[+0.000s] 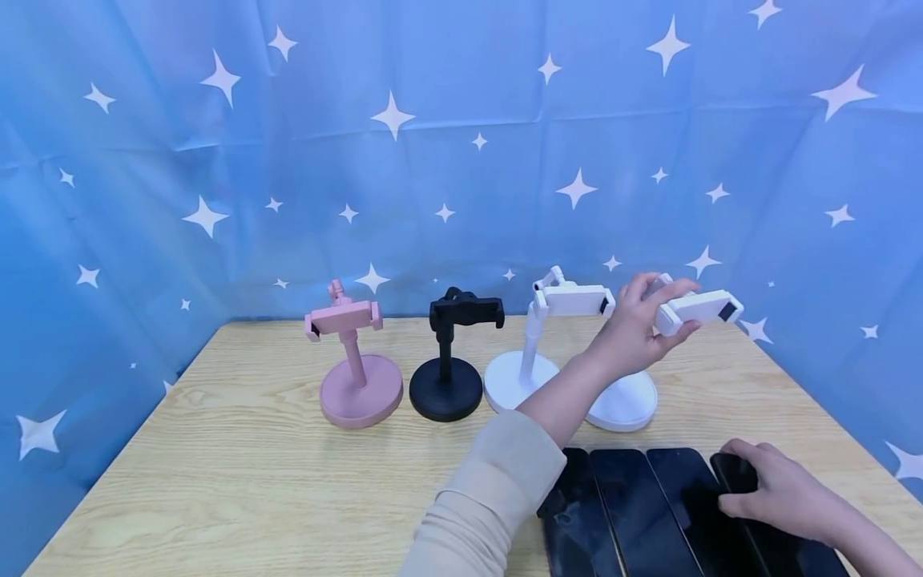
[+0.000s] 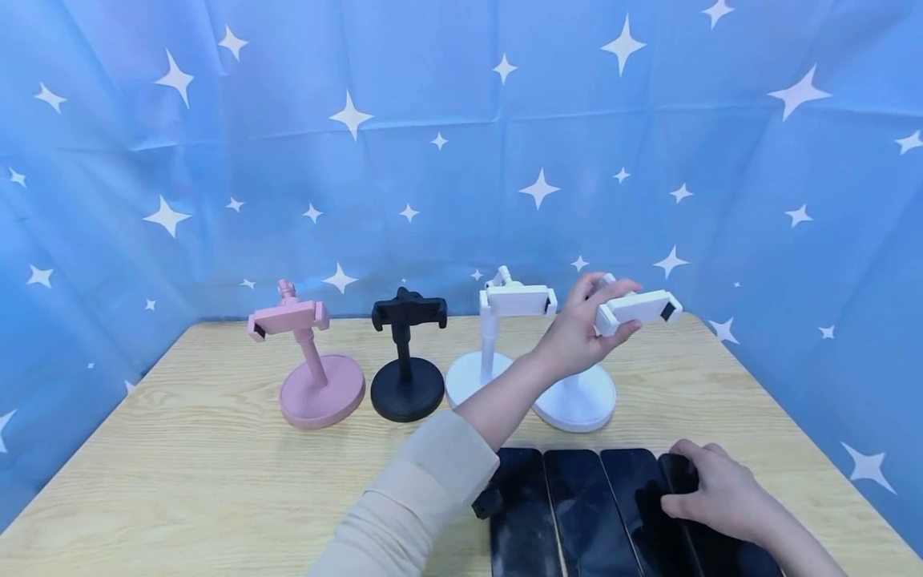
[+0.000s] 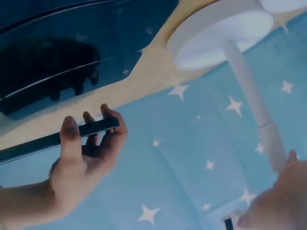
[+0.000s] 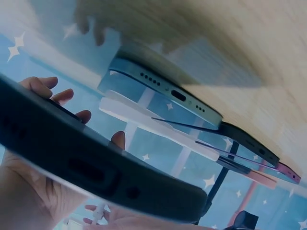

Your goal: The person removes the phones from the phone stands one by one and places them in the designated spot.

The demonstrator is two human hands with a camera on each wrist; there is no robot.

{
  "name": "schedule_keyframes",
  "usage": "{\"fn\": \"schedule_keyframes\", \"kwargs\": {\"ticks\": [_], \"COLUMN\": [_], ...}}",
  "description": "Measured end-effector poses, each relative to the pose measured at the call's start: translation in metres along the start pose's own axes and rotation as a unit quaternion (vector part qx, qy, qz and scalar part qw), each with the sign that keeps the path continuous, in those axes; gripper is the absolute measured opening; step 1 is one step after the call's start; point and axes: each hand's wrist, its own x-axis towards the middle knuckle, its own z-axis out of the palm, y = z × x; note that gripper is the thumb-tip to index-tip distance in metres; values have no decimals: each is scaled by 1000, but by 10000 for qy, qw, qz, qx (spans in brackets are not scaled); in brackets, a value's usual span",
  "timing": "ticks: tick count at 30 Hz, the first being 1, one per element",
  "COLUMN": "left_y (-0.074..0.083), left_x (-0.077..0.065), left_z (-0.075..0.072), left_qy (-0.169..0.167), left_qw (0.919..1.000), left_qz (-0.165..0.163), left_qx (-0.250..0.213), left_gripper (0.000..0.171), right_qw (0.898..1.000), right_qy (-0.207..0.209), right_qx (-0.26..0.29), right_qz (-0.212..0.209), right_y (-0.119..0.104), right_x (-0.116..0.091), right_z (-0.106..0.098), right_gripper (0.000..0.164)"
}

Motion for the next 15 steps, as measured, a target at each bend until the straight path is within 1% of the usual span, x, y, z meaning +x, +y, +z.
{"fn": "schedule_keyframes", "kwargs": {"ticks": [2, 5, 10, 15], "left_y": [-2, -3, -3, -1], "left_x": [1, 2, 3, 4], "left_z": [1, 1, 2, 3], "left_qy": [-38, -87, -224, -247], "left_qw": [9995, 9984, 9977, 9970], "left_qz": [-164, -263, -493, -627], "left_qx": [-260, -484, -413, -385], "left_gripper": [38, 38, 38, 39], "right_qw": [10000, 10000, 9997, 9991], "right_qy": [-20, -32, -51, -103], "right_qx": [18, 7, -43, -51], "right_qz": [-6, -68, -224, -415], "right_y": [2, 6, 11, 19], "right_x": [1, 3, 7, 10], "right_z": [0, -1, -1, -1], "right_gripper": [57, 56, 58, 61]}}
